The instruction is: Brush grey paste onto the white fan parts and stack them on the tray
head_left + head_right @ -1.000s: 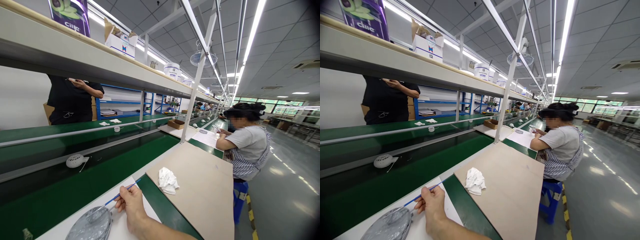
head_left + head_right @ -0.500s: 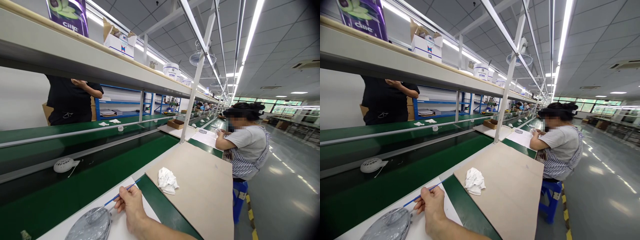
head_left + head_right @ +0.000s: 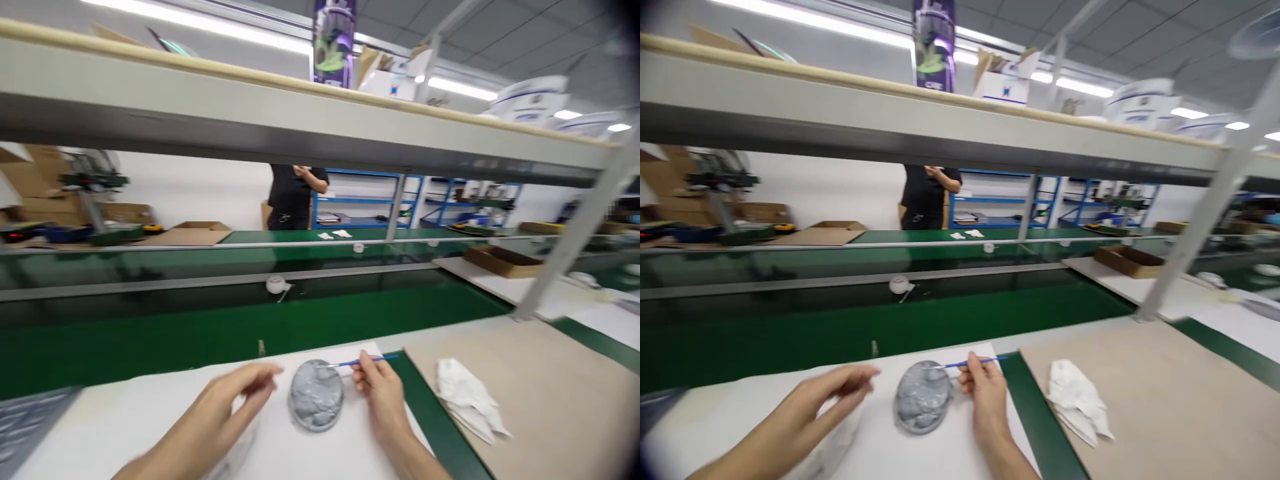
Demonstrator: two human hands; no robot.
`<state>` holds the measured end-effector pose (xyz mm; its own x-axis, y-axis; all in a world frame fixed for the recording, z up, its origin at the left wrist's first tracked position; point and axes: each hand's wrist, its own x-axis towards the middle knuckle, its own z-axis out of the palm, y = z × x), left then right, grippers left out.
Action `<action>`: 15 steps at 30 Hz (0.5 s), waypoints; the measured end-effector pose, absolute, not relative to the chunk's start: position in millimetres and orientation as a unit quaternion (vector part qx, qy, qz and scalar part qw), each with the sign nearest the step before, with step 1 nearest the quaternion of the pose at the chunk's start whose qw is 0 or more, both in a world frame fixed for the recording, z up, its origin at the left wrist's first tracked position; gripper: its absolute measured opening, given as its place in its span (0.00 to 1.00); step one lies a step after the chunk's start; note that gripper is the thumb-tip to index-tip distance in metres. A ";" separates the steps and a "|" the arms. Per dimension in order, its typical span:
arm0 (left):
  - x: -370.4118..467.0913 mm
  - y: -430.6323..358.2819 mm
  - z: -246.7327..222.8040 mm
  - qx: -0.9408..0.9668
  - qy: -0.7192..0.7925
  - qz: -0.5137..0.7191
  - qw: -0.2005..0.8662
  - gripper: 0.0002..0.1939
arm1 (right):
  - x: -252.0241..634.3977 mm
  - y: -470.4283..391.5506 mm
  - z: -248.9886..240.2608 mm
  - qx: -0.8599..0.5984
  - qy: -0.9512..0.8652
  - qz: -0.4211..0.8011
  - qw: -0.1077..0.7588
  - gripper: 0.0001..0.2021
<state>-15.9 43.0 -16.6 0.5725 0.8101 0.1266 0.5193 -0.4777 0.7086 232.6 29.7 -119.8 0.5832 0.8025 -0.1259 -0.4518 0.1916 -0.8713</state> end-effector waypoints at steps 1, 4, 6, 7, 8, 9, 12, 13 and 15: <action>-18.3 64.7 -13.6 0.846 0.403 0.217 0.275 0.16 | 234.1 29.1 -121.9 -0.475 -0.184 0.432 0.744 0.21; -17.5 129.5 -19.1 0.863 0.452 0.164 0.154 0.18 | 235.3 26.3 -123.7 -0.464 -0.182 0.456 0.737 0.19; -8.8 167.1 -30.4 0.863 0.470 0.142 0.119 0.22 | 233.9 24.7 -122.4 -0.467 -0.175 0.453 0.739 0.19; -2.8 183.5 -36.4 0.864 0.474 0.136 0.105 0.24 | 233.1 24.4 -121.6 -0.469 -0.173 0.450 0.740 0.19; 3.6 198.2 -41.9 0.865 0.476 0.129 0.088 0.26 | 232.3 24.6 -120.9 -0.471 -0.170 0.448 0.741 0.19; 10.1 211.4 -46.5 0.867 0.478 0.124 0.069 0.27 | 231.7 25.1 -120.5 -0.473 -0.167 0.446 0.741 0.19; 26.1 244.6 -55.3 0.865 0.487 0.115 0.020 0.25 | 231.2 27.3 -120.9 -0.473 -0.162 0.444 0.743 0.19; 29.8 254.3 -57.0 0.862 0.495 0.110 0.010 0.24 | 231.4 28.0 -121.5 -0.472 -0.162 0.445 0.743 0.19; 34.6 272.4 -60.1 0.852 0.515 0.098 -0.001 0.24 | 232.0 29.3 -123.1 -0.471 -0.165 0.449 0.741 0.19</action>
<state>34.6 272.4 -60.1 0.4501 0.8771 0.1674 0.8776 -0.4692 0.0987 232.0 29.3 -123.1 0.5426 0.8209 -0.1780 -0.5100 0.1536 -0.8463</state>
